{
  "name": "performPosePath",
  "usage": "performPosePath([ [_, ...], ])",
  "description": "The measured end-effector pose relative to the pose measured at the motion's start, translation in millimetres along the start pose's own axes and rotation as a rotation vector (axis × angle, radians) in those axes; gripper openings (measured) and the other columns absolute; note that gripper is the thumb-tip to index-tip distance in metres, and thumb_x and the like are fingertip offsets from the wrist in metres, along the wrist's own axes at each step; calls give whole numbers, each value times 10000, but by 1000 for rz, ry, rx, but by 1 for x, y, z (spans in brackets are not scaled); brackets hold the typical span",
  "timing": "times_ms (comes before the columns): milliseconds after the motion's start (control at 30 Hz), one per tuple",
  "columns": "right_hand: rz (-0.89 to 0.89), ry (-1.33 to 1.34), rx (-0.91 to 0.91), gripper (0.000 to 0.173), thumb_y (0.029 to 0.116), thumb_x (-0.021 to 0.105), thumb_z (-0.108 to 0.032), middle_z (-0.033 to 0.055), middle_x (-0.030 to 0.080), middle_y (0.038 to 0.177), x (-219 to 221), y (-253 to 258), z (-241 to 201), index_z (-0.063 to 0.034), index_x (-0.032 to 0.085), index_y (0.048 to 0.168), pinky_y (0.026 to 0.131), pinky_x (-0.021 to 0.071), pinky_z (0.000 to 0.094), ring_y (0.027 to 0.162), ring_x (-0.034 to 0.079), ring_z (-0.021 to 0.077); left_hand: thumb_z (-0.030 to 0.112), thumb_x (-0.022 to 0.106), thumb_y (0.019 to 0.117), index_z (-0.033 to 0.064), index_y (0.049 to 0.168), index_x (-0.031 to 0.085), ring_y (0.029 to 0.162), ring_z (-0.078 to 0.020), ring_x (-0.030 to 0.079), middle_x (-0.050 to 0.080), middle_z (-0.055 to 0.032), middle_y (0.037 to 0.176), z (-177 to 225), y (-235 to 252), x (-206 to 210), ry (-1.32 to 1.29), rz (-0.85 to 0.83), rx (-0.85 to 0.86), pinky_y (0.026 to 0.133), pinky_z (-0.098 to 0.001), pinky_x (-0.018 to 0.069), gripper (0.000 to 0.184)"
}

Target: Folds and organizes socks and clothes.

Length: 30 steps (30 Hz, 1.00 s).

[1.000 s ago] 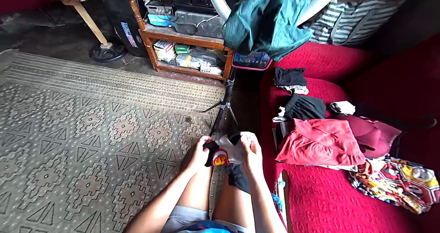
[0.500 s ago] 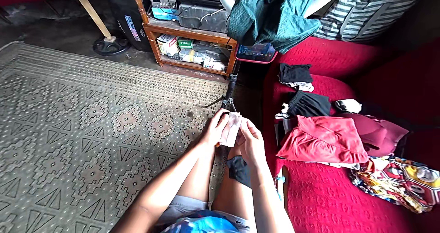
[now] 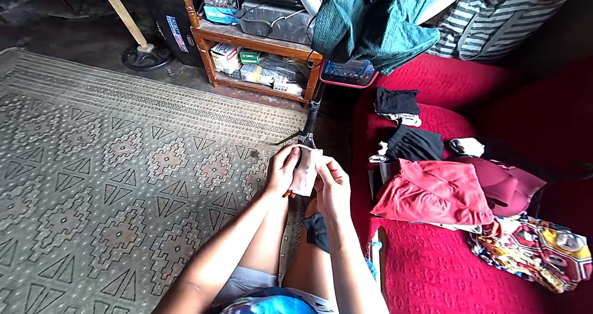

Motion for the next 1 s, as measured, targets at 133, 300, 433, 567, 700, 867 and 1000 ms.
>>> performPosePath([
  [133,23,44,47,144,1029,508,-21,63,698,854,1,-3,11,6,650,1027,599,591,250,700,687,102,100,475,1066,21,1170,709,1016,-119,656,691,-75,1103,-3,2,-1,75,-62,47,932,-321,551,268],
  [300,45,42,40,176,1036,503,-35,48,702,858,3,-5,17,-1,675,1023,627,593,249,729,689,92,6,598,955,53,1197,690,1089,-197,618,662,-105,1188,10,-5,1,298,121,155,936,-368,514,263],
  [433,63,73,80,189,1035,497,-12,49,714,848,0,-6,17,0,684,1009,652,612,273,724,699,99,45,669,938,40,1059,650,705,-81,593,644,-52,890,15,-7,-4,321,200,83,651,-240,522,122],
  [567,47,63,55,115,996,550,25,42,699,811,0,-7,16,-1,661,1005,585,596,242,662,682,88,117,491,1067,22,1121,648,734,-79,609,644,-48,894,12,-15,-2,108,89,-112,693,-255,534,191],
  [700,67,66,40,82,982,578,26,54,705,797,-5,-5,16,15,660,976,561,591,239,647,684,90,126,552,1039,-2,1119,660,804,-81,665,685,-42,896,16,-19,2,-23,-20,-141,762,-249,570,186],
  [867,76,23,13,99,974,573,51,62,723,809,-4,-7,15,35,671,974,585,614,256,659,705,103,135,748,908,5,1146,652,851,-134,708,717,-74,963,11,-19,0,4,-69,-168,779,-287,607,288],
  [1000,46,24,31,131,1016,530,8,52,693,765,-3,-5,13,15,649,963,591,619,277,637,692,117,102,659,976,-17,1135,674,837,-126,699,722,-79,940,8,-19,-4,-36,-89,-182,785,-292,596,199],
])
Point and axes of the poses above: each hand's wrist, its own y-axis towards the middle knuckle, its own x-axis out of the palm, z = x × y, the point moved 7 cm from there along y, towards the middle knuckle
